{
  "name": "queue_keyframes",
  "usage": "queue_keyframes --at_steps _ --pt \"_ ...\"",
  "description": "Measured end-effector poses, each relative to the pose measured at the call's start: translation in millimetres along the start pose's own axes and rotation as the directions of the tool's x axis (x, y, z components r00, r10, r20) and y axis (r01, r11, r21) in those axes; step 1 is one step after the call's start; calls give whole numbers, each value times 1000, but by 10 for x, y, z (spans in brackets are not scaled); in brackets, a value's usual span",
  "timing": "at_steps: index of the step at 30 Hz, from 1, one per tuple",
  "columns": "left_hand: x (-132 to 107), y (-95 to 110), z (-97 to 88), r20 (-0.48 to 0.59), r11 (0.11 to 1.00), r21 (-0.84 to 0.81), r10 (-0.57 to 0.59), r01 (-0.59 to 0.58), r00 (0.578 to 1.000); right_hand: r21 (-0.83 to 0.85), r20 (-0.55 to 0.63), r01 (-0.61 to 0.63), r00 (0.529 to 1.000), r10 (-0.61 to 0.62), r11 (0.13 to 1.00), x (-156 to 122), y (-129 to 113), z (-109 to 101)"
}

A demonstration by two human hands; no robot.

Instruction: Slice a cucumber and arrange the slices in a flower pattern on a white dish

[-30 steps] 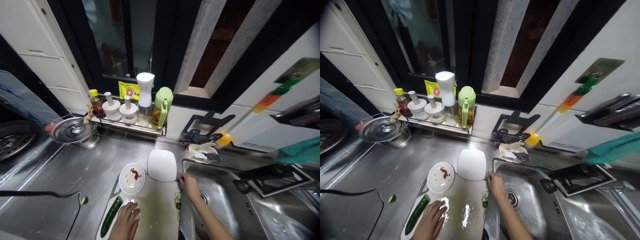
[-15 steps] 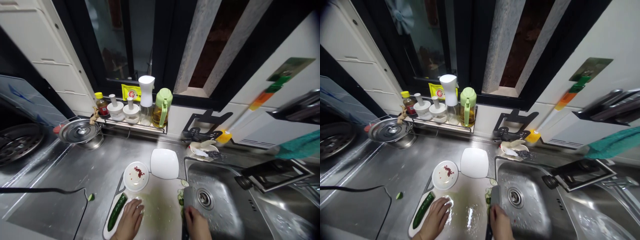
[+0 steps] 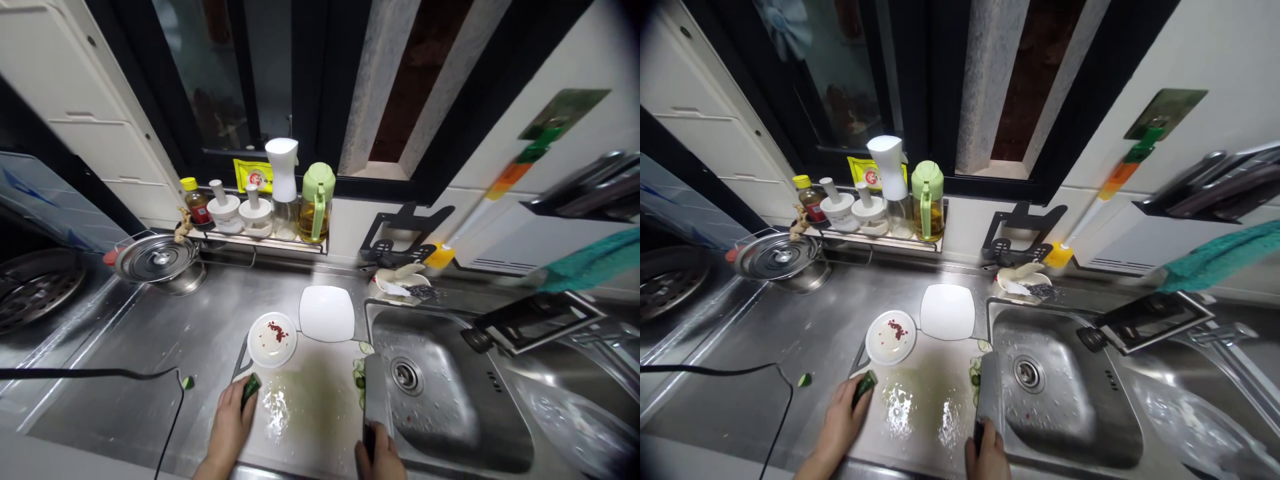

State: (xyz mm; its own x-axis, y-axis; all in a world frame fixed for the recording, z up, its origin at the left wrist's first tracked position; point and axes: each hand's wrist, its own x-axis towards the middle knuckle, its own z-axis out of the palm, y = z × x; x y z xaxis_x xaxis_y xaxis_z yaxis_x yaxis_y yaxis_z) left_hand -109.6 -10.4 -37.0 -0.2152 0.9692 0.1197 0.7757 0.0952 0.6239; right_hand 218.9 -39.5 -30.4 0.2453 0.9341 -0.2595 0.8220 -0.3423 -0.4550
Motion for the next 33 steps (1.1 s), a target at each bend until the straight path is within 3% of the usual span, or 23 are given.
queue_keyframes --at_steps 4,7,11,15,21,28,33 --pt "-100 375 163 127 983 -167 96 -74 987 98 -79 -58 995 66 994 -55 46 -104" --pt "-217 713 360 216 949 -272 218 -156 952 174 -165 -84 980 113 981 -168 50 -232" --pt "-330 942 556 242 939 -270 280 -213 929 270 -170 -32 982 80 962 -375 -73 -352" --pt "-330 921 573 226 951 -194 281 -240 933 333 39 48 997 -65 942 -486 -281 -362" --pt "-239 803 513 248 949 -147 308 -278 919 293 276 106 942 -190 950 -400 -474 -378" --pt "-242 770 473 325 941 -177 332 -288 885 175 434 92 886 -161 980 -267 -564 -437" --pt "-332 794 510 295 938 -115 346 -327 890 -181 487 74 873 25 981 -189 -686 -349"
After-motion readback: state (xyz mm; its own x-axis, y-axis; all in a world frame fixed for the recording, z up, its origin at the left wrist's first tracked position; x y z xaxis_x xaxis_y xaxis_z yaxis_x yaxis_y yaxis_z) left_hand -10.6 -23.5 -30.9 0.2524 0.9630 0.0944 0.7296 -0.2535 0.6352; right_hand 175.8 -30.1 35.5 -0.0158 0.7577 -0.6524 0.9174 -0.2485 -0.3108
